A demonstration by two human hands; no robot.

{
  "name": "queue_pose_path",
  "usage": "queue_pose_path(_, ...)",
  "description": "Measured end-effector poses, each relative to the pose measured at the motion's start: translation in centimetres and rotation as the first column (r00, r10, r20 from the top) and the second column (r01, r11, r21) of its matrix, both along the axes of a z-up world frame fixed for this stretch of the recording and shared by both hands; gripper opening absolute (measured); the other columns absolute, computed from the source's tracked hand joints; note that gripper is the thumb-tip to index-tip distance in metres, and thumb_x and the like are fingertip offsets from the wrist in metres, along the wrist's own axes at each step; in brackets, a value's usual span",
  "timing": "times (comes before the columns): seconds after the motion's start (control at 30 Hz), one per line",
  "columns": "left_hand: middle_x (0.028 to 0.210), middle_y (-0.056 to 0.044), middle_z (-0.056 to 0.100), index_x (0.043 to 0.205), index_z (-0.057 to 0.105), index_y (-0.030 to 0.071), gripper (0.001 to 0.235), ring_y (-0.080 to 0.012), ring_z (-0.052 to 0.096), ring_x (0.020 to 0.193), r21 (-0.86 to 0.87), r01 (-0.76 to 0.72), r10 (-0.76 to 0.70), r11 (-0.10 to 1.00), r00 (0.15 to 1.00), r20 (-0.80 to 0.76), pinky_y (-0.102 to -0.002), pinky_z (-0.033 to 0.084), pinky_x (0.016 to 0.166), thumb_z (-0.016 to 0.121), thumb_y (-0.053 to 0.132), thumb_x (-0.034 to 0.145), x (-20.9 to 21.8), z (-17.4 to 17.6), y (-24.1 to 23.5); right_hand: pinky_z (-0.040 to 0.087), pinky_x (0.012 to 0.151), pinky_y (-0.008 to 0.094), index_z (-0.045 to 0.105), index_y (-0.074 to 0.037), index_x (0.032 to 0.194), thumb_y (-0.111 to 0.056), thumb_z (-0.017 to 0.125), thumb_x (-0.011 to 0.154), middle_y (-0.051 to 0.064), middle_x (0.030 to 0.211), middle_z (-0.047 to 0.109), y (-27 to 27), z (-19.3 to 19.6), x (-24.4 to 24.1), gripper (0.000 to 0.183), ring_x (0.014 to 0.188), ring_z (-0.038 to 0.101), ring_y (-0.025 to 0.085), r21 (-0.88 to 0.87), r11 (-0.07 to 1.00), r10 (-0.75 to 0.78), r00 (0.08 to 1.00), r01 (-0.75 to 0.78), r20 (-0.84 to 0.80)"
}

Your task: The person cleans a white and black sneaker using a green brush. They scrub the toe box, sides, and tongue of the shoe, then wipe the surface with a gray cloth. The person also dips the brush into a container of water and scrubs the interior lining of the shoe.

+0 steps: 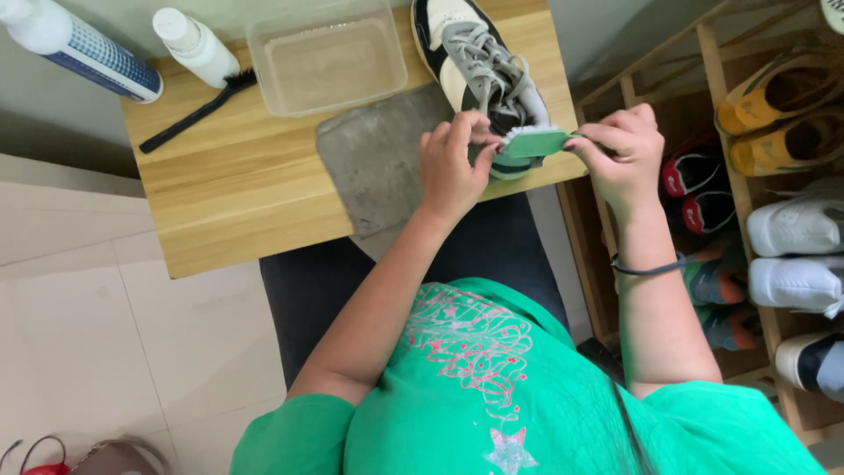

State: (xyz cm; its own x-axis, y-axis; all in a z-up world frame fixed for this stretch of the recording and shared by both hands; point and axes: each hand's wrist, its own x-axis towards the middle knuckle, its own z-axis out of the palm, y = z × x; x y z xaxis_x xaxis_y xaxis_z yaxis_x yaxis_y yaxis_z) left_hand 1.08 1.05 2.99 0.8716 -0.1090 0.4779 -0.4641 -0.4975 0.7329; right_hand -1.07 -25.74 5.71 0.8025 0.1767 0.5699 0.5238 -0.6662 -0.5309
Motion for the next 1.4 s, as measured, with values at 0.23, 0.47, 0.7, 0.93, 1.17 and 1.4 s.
queue_pose_path(0.23,0.088,0.015,0.075,0.112,0.052,0.024,0.038,-0.0177,0.066,0.084,-0.011,-0.013,0.013,1.000,1.000,0.009,-0.038,0.047,0.077,0.079,0.020,0.085,0.1,0.4,0.1,0.048,0.087,0.038,0.083,-0.006,0.097,-0.015,0.093,0.098,0.016,0.084,0.065,-1.5,-1.5,0.6,0.013,0.085,0.051,0.029,0.009,1.000,-0.008,1.000,0.008,0.012)
queue_pose_path(0.47,0.089,0.015,0.076,0.113,0.053,0.023,0.037,-0.0181,0.066,0.084,-0.009,-0.006,0.006,1.000,1.000,0.012,-0.039,0.047,0.077,0.079,0.020,0.086,0.0,0.3,0.0,0.049,0.087,0.036,0.084,-0.009,0.097,-0.018,0.094,0.096,0.012,0.084,0.067,-1.0,-1.3,-0.2,0.014,0.085,0.053,0.027,0.007,1.000,-0.018,1.000,0.018,-0.018)
queue_pose_path(0.7,0.089,0.016,0.076,0.112,0.052,0.024,0.037,-0.0180,0.065,0.083,0.000,-0.016,0.016,1.000,1.000,0.006,-0.039,0.047,0.077,0.078,0.022,0.086,-0.1,0.2,0.2,0.047,0.090,0.034,0.083,-0.012,0.094,-0.021,0.089,0.100,0.010,0.085,0.064,0.0,-1.5,-0.4,0.012,0.090,0.051,0.026,0.077,0.996,-0.042,0.999,0.041,0.005)
queue_pose_path(0.93,0.090,0.013,0.076,0.112,0.055,0.022,0.032,-0.0215,0.064,0.080,-0.021,-0.024,0.024,0.999,1.000,0.004,-0.040,0.046,0.076,0.076,0.022,0.088,-0.4,0.5,0.0,0.044,0.091,0.033,0.083,-0.013,0.100,-0.008,0.090,0.097,0.005,0.085,0.065,-2.9,-3.1,-0.4,0.009,0.090,0.049,0.018,0.137,0.968,-0.192,0.973,0.209,-0.129)
queue_pose_path(1.17,0.105,0.007,0.078,0.125,0.067,0.026,0.033,-0.0206,0.061,0.089,-0.289,0.081,-0.099,0.954,0.994,-0.046,-0.038,0.045,0.088,0.073,0.028,0.093,-2.8,2.6,-2.3,0.055,0.065,0.021,0.063,-0.009,0.118,-0.013,0.060,0.111,0.001,0.089,0.063,9.4,3.3,-3.6,0.009,0.074,0.058,0.006,0.704,0.624,0.025,0.893,0.338,-0.450)
queue_pose_path(1.4,0.106,0.003,0.077,0.110,0.075,0.023,0.015,-0.0231,0.068,0.102,-0.510,0.092,-0.185,0.855,0.973,-0.135,-0.034,0.048,0.102,0.061,0.027,0.105,-4.6,6.2,-2.0,0.060,0.080,0.037,0.073,-0.006,0.115,0.002,0.076,0.094,0.009,0.097,0.074,12.0,6.4,-4.5,0.023,0.090,0.069,0.016,0.439,0.892,0.095,0.905,0.107,-0.415)
